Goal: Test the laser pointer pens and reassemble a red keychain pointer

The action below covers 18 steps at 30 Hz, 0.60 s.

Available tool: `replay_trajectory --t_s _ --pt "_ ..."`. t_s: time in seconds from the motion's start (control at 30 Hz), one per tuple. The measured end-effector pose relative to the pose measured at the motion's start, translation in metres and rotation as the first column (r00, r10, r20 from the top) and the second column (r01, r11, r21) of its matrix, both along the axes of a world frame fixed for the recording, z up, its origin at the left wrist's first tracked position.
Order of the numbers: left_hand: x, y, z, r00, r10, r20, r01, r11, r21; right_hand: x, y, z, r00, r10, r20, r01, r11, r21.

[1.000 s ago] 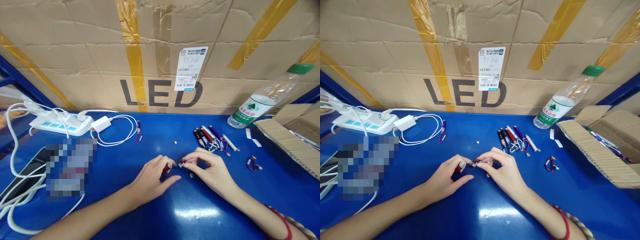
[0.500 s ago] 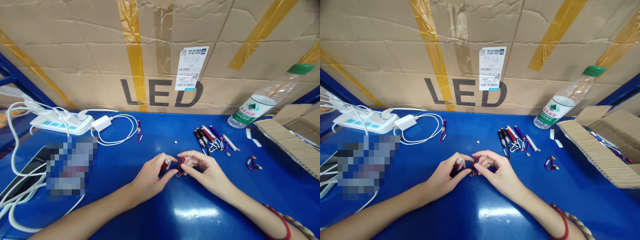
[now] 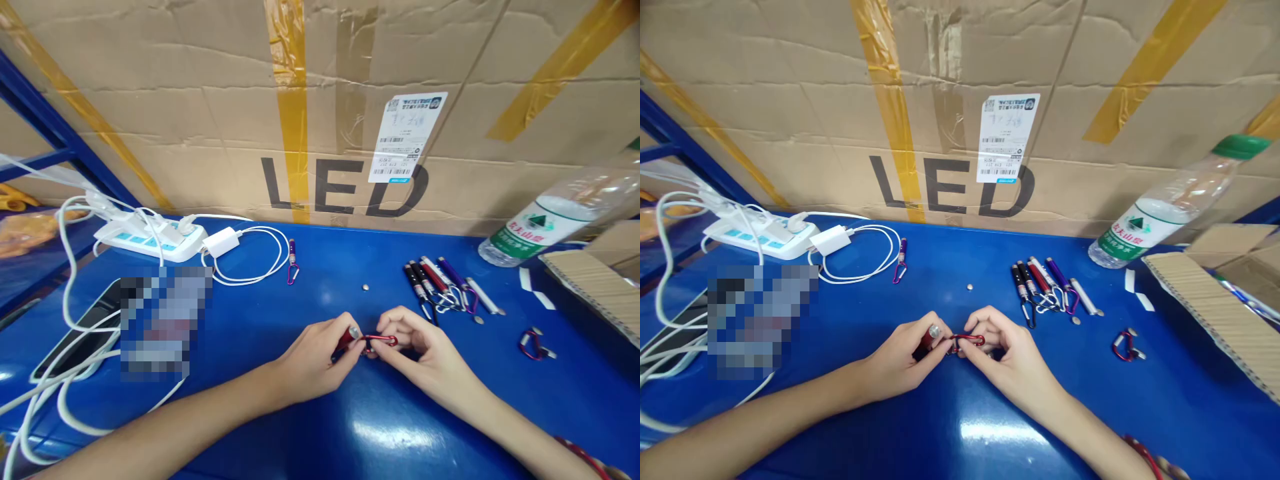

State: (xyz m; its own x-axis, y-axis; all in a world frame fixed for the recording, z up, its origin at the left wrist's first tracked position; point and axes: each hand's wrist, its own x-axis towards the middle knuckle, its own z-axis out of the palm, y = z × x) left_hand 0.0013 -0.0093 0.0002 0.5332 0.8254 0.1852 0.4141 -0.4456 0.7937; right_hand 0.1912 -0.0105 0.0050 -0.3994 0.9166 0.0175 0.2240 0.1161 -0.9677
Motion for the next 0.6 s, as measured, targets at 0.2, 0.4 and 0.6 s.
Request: replay_trajectory --t_s 0.2,0.4,0.6 --pt "-0.0021 0.0011 0.0032 0.999 0.033 0.017 -0.032 0.999 -0.043 -0.0001 0.0010 0.0020 0.981 0.013 0.191 -0.039 0.990 0.136" --pt "-0.0003 0.0011 0.0031 0.999 -0.017 -0.027 0.018 0.999 0.028 0.0027 0.0021 0.0018 0.985 -0.015 0.173 -0.044 0.942 0.331" --pt "0.0002 0.0003 0.0007 1.000 -0.022 -0.003 0.022 0.994 0.105 0.0039 0.0035 -0.0005 0.976 -0.020 0.216 -0.086 0.879 0.469"
